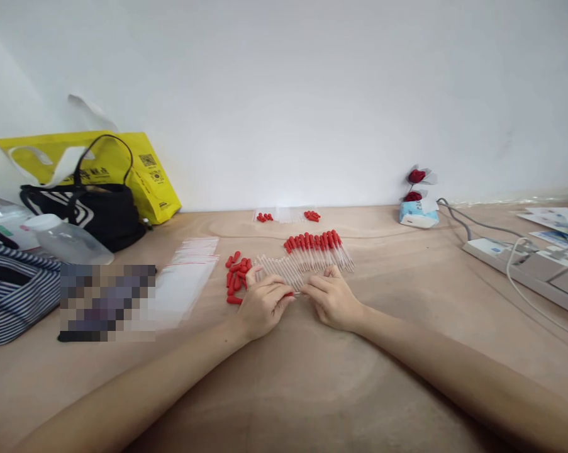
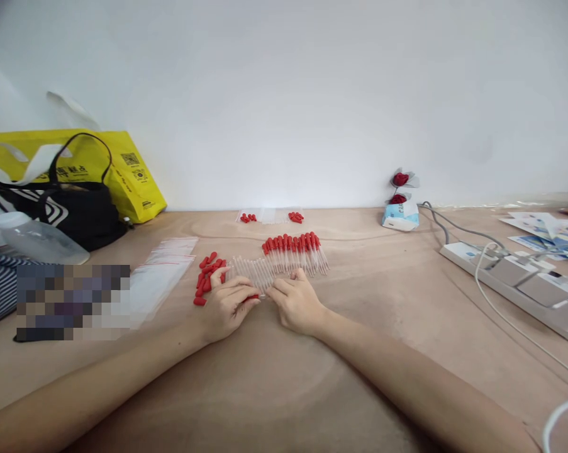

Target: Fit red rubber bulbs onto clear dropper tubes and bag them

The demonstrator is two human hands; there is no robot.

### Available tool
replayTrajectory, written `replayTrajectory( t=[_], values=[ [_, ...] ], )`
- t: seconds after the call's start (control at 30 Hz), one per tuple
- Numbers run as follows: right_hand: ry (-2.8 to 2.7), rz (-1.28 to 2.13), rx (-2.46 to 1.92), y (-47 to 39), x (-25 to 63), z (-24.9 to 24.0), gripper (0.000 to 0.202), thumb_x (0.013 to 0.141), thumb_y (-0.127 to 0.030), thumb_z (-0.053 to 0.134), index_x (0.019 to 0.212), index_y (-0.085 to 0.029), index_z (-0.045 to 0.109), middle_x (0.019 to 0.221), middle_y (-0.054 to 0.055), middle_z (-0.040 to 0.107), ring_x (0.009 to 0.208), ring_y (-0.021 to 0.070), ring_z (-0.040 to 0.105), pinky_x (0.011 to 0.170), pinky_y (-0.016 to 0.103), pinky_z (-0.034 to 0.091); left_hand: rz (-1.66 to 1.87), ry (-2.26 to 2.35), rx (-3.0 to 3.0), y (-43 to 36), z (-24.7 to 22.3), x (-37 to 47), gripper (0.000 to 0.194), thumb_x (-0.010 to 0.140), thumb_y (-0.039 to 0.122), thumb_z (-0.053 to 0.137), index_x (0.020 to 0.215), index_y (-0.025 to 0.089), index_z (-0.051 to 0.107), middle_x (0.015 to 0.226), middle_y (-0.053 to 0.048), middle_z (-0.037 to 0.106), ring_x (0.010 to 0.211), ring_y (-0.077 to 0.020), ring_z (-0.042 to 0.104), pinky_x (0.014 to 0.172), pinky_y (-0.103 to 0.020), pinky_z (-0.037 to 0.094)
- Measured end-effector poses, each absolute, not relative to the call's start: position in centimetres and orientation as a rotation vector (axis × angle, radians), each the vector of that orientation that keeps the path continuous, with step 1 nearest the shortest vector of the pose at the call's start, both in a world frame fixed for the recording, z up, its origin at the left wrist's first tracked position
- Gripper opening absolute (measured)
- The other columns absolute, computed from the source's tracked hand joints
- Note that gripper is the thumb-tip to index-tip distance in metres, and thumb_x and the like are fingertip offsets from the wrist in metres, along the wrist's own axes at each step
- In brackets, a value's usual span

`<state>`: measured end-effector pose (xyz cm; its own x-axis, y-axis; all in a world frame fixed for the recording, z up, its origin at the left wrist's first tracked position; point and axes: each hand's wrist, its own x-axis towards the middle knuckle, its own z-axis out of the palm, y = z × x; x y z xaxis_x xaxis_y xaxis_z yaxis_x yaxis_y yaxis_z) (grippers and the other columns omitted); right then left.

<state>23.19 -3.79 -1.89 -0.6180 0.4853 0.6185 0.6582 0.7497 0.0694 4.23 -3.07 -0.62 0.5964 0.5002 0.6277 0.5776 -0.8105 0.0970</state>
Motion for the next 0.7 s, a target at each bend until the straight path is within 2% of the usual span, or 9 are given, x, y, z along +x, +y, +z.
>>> replayTrajectory(
  t=[0.23, 0.43, 0.53, 0.7],
  values=[
    [-2.392, -0.292, -0.927, -3.6, 22.9, -1.9, 0.021, 0.080, -0.012, 0.039, 0.083, -0.015, 0.059, 0.071, 0.003, 0.055, 0.063, 0.0120, 0.042, 0.066, 0.030, 0.021, -0.930, -0.970, -2.724, -2.9, -0.5, 4.3, 0.019, 0.085, 0.024, 0.043, 0.078, 0.021, 0.061, 0.071, 0.002, 0.068, 0.078, -0.0153, 0.059, 0.095, -0.043, 0.015],
    [-2.339, -0.249, -0.974, -3.7, 23.5, -1.8, 0.021, 0.085, -0.018, 0.038, 0.088, -0.018, 0.059, 0.080, 0.003, 0.060, 0.073, 0.0130, 0.048, 0.072, 0.031, 0.021, -0.928, -1.011, -2.635, -2.4, -0.2, 3.3, 0.014, 0.081, 0.034, 0.052, 0.086, 0.026, 0.062, 0.083, 0.001, 0.069, 0.088, -0.0189, 0.057, 0.095, -0.046, 0.012],
    [-2.310, -0.240, -0.981, -3.7, 23.9, -1.9, 0.021, 0.085, -0.020, 0.039, 0.088, -0.019, 0.060, 0.081, 0.003, 0.061, 0.073, 0.0126, 0.049, 0.074, 0.031, 0.021, -0.897, -1.010, -2.626, -2.4, 0.1, 2.9, 0.013, 0.082, 0.030, 0.050, 0.081, 0.028, 0.063, 0.082, 0.003, 0.068, 0.087, -0.0174, 0.056, 0.095, -0.046, 0.012],
    [-2.295, -0.207, -0.991, -3.9, 24.0, -1.7, 0.022, 0.086, -0.022, 0.039, 0.085, -0.018, 0.061, 0.075, 0.002, 0.060, 0.069, 0.0114, 0.050, 0.077, 0.032, 0.021, -0.837, -0.999, -2.665, -2.7, 0.1, 2.9, 0.016, 0.083, 0.024, 0.046, 0.076, 0.023, 0.060, 0.077, 0.002, 0.066, 0.085, -0.0179, 0.055, 0.095, -0.047, 0.014]
  ],
)
